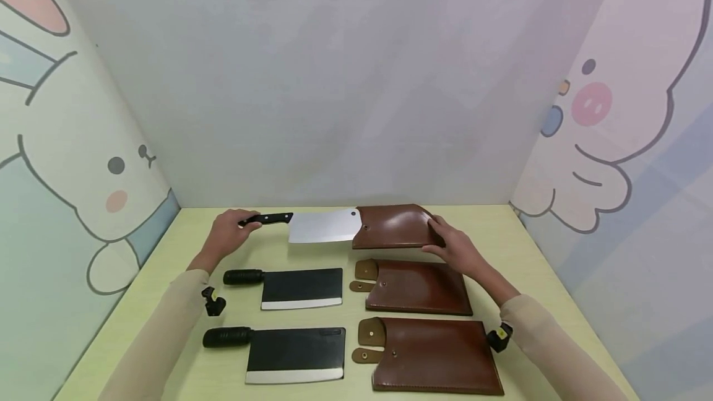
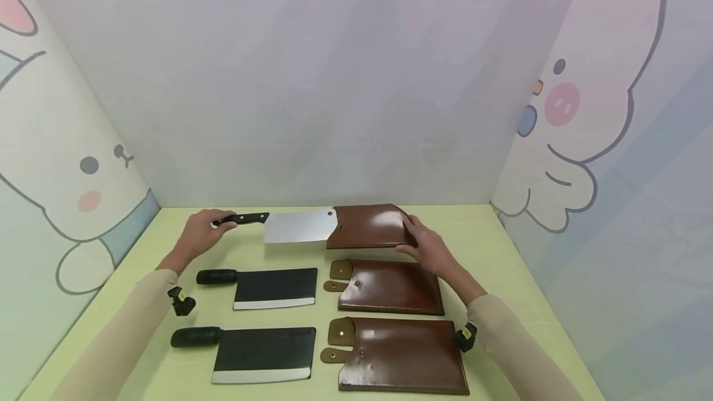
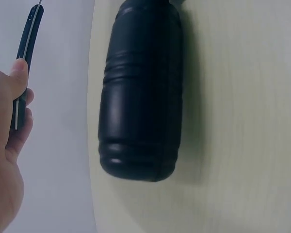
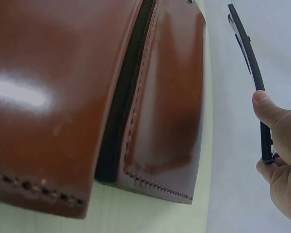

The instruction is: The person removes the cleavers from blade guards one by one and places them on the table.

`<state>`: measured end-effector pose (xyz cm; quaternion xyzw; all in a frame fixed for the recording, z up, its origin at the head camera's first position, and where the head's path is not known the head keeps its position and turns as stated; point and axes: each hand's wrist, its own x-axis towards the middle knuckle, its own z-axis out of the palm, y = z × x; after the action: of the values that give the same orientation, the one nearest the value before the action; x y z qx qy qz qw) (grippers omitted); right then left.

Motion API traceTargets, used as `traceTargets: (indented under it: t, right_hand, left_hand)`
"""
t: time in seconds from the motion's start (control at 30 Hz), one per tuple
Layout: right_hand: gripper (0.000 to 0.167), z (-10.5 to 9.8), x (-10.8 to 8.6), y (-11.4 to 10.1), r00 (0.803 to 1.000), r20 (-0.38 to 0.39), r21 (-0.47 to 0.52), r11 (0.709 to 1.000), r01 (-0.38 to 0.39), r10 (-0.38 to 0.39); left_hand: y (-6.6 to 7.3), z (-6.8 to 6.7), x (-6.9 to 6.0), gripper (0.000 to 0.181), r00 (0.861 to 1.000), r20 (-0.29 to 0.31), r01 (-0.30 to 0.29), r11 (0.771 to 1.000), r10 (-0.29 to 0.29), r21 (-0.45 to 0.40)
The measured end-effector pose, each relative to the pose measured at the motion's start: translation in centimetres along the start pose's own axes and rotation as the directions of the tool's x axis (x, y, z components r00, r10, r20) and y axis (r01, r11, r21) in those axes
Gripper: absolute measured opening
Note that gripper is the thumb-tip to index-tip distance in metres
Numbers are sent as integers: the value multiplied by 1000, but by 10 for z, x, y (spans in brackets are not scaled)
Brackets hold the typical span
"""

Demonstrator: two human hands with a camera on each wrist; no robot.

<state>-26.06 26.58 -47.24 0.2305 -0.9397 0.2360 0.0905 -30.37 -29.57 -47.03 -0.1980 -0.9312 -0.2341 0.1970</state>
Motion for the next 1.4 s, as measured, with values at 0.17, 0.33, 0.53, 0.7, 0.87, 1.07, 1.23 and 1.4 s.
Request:
traceTargets:
  t: [0.17,0.33,0.53,0.7,0.87,1.07,1.23,1.4]
  right_hand:
    - [82,-3,-1,5,1000,-2,-6,1000,-8,8]
    - [81,-7,-2,10,1000,10,-12,1000,-11,11]
    - [80,-10,-1,17,1000,5,-9,1000,-3,3]
    - [79,-9,-1,23,1000,0,-12,1000,12,-12]
    - [79,-6,0,29,1000,1,-16,1000,23,-23]
    - [79,-1,0,33,1000,28,-13,1000,13,-13]
    - [79,2,-2,33,999,35,-14,1000,-3,4]
    - [79,3,-2,33,999,39,-13,1000,-13,13]
  left_hand:
    - [-4,-5,0,31,1000,-7,-13,1000,13,6]
    - [-6,-12,0,33,1000,3,5,1000,-5,21]
    - [-6,-17,-3,34,999,18,26,999,-26,30]
    - [-8,-19,-6,34,998,35,42,999,-43,31]
    - [-13,-17,-8,35,995,65,70,997,-72,28]
    - [-15,-13,-11,36,992,98,80,997,-80,7]
    - [-17,-10,-12,36,991,113,65,998,-66,10]
    - [-23,-6,-14,36,991,120,54,998,-57,27]
